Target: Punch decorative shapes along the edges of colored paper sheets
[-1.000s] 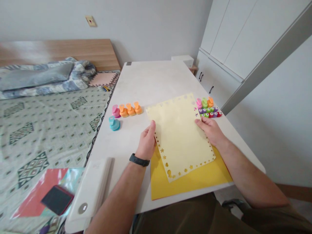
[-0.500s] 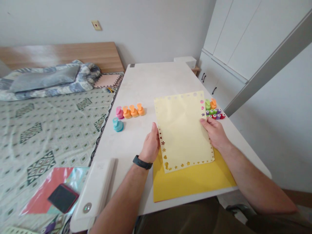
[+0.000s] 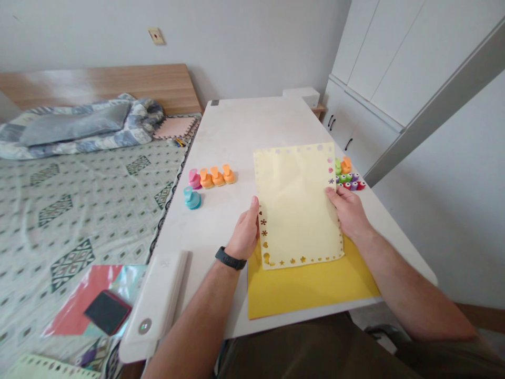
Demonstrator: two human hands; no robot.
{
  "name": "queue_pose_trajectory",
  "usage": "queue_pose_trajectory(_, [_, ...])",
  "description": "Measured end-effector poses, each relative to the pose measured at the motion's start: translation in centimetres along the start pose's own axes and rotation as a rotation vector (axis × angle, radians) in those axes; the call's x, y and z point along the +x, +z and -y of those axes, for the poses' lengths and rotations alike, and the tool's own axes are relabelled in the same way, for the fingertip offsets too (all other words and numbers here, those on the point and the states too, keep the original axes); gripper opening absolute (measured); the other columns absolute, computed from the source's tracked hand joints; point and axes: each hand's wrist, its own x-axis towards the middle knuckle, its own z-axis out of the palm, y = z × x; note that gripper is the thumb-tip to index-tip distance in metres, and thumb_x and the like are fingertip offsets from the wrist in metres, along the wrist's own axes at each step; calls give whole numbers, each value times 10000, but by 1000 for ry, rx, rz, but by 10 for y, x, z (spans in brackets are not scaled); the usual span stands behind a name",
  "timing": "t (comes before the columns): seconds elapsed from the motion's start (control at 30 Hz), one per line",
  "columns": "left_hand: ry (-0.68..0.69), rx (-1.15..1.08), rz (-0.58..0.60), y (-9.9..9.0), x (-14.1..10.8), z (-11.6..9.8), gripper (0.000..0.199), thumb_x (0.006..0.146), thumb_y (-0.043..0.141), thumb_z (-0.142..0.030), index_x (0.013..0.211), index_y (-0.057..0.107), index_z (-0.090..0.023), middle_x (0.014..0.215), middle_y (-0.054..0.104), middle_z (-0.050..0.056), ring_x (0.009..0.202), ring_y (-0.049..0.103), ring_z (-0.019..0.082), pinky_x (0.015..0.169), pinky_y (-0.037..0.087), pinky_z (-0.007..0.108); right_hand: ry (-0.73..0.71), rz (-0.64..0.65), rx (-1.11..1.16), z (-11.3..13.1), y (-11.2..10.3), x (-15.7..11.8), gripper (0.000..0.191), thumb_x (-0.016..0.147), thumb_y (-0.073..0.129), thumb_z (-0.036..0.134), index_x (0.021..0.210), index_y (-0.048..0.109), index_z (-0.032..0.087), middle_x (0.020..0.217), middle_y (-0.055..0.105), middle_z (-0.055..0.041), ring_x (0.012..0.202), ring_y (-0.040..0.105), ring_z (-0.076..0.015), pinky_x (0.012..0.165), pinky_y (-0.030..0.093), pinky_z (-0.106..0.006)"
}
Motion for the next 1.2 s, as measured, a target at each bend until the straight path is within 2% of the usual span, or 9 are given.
queue_pose_trajectory(0.2, [11,126,8,0,-6,2,536,877,646,-614,1133,723,-150,989,790,130,942,760,290,787,614,377,-23,7,-2,-1,0,0,288,796,791,463,942,709,229,904,784,-47,803,744,-217,671,607,-317])
queue_pose_trajectory(0.37, [-5,271,-4,-4,-5,3,500,877,641,-613,1083,722,-164,917,792,101,824,760,256,660,594,327,-29,13,-22,-3,1,-1,313,793,783,495,950,713,233,921,785,-51,793,743,-214,672,603,-323])
queue_pose_trajectory(0.57, [49,379,-29,-4,-7,-1,467,890,620,-606,1006,719,-165,805,765,67,649,702,187,537,520,255,-25,18,-44,-2,0,0,341,791,784,511,969,724,226,928,791,-50,805,744,-241,689,602,-351])
queue_pose_trajectory(0.73, [73,424,-84,4,-16,-13,445,867,655,-587,967,703,-156,759,736,46,630,668,165,532,499,229,-12,52,-15,-2,0,-1,322,817,771,507,966,730,224,896,784,-41,801,739,-235,664,591,-335])
queue_pose_trajectory(0.87, [80,397,-89,11,-29,-19,422,913,612,-552,1060,681,-163,749,728,30,622,665,163,564,515,241,-21,59,3,-2,0,0,367,858,705,572,946,732,217,863,772,-44,696,708,-201,566,548,-300])
queue_pose_trajectory(0.97, [92,371,-137,11,-40,-21,354,926,619,-500,1062,678,-179,747,730,19,595,656,152,541,499,229,23,90,-15,-2,-1,0,429,885,637,627,952,720,211,733,729,-32,507,607,-153,400,424,-261])
queue_pose_trajectory(1.03, [84,356,-162,10,-48,-21,338,924,626,-486,1065,678,-182,741,731,22,585,652,154,505,476,220,37,94,-29,-1,-1,-1,444,885,628,638,956,707,206,656,685,-18,434,537,-130,341,350,-244])
queue_pose_trajectory(1.2, [46,285,-253,5,-70,-19,347,909,651,-473,1089,674,-177,748,736,38,568,646,152,469,458,211,43,106,-33,2,-1,-3,457,881,633,641,968,684,195,671,679,-26,464,562,-125,341,360,-219])
